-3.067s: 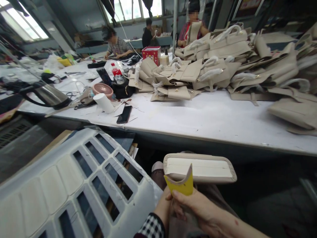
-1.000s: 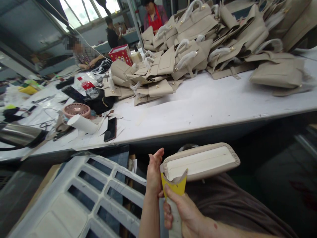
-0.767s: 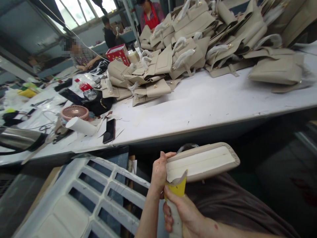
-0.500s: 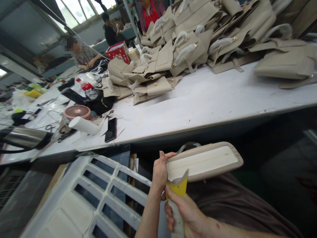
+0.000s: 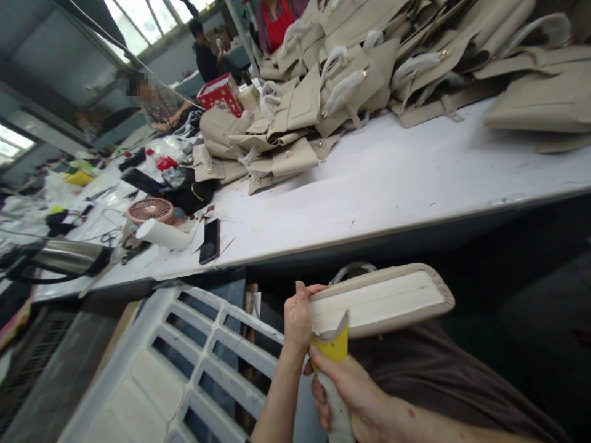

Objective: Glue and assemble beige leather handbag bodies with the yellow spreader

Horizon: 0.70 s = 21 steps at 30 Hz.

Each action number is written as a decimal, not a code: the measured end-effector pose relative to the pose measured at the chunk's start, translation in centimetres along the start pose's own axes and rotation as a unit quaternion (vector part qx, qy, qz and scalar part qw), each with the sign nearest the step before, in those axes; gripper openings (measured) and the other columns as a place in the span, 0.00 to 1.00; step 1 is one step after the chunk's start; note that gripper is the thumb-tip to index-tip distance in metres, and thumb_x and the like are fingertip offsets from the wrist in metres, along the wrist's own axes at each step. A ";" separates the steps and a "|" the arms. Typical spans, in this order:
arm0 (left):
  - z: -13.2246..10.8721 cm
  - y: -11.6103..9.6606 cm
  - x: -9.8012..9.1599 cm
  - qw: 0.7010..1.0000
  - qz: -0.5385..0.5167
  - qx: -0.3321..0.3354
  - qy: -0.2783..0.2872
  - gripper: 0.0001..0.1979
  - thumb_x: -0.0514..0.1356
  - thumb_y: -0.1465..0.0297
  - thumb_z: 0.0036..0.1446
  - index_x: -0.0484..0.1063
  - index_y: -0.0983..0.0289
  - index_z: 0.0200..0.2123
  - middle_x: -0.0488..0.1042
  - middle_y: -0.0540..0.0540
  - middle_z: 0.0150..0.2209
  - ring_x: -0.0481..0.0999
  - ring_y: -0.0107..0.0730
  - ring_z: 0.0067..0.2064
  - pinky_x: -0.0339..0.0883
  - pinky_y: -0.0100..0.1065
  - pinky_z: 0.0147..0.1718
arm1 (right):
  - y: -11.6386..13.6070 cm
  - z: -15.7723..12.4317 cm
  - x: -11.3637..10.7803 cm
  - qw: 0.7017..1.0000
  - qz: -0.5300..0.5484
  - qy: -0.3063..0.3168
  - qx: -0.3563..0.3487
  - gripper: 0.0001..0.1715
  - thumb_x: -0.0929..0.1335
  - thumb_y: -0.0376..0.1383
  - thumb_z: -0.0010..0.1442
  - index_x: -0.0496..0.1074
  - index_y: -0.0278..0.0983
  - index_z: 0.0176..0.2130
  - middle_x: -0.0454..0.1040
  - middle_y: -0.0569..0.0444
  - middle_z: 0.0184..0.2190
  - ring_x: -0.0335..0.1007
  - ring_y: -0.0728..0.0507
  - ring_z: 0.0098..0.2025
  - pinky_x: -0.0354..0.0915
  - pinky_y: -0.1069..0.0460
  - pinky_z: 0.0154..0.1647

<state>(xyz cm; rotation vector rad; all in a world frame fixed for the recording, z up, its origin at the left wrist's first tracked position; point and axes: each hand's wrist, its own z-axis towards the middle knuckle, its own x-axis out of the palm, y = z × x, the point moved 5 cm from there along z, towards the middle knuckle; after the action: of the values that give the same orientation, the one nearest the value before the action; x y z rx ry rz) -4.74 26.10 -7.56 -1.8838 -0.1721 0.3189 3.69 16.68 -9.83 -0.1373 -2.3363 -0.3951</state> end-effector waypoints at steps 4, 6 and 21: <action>-0.1 0.0 0.1 1.000 0.019 0.000 -0.019 0.34 0.47 0.46 0.63 0.81 0.69 0.36 0.80 0.58 0.30 0.76 0.34 0.30 0.66 0.29 0.28 | 0.3 0.1 -0.5 0.999 -0.029 -0.008 0.019 0.30 0.68 0.60 0.54 0.65 0.37 0.32 0.60 0.64 0.11 0.54 0.53 0.10 0.56 0.58 0.12; -0.1 0.1 0.1 0.999 0.027 -0.004 -0.030 0.34 0.47 0.46 0.63 0.81 0.69 0.35 0.80 0.58 0.29 0.76 0.35 0.30 0.66 0.30 0.28 | 0.5 0.1 -0.7 0.999 -0.036 -0.007 0.021 0.29 0.69 0.59 0.54 0.65 0.36 0.32 0.60 0.64 0.10 0.53 0.52 0.10 0.56 0.58 0.11; 0.0 -1.9 1.2 0.930 0.340 0.083 -0.116 0.27 0.44 0.54 0.68 0.73 0.61 0.26 0.73 0.52 0.23 0.70 0.34 0.26 0.55 0.33 0.28 | 1.9 0.0 -2.3 0.999 -0.009 0.020 -0.026 0.40 0.72 0.65 0.40 0.65 0.35 0.33 0.66 0.61 0.14 0.57 0.52 0.12 0.57 0.57 0.12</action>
<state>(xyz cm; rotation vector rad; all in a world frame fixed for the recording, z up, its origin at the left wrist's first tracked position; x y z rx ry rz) -3.53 27.02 -5.95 -1.6805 0.3537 0.9988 5.76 18.53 -10.95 -0.1324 -2.2910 -0.4639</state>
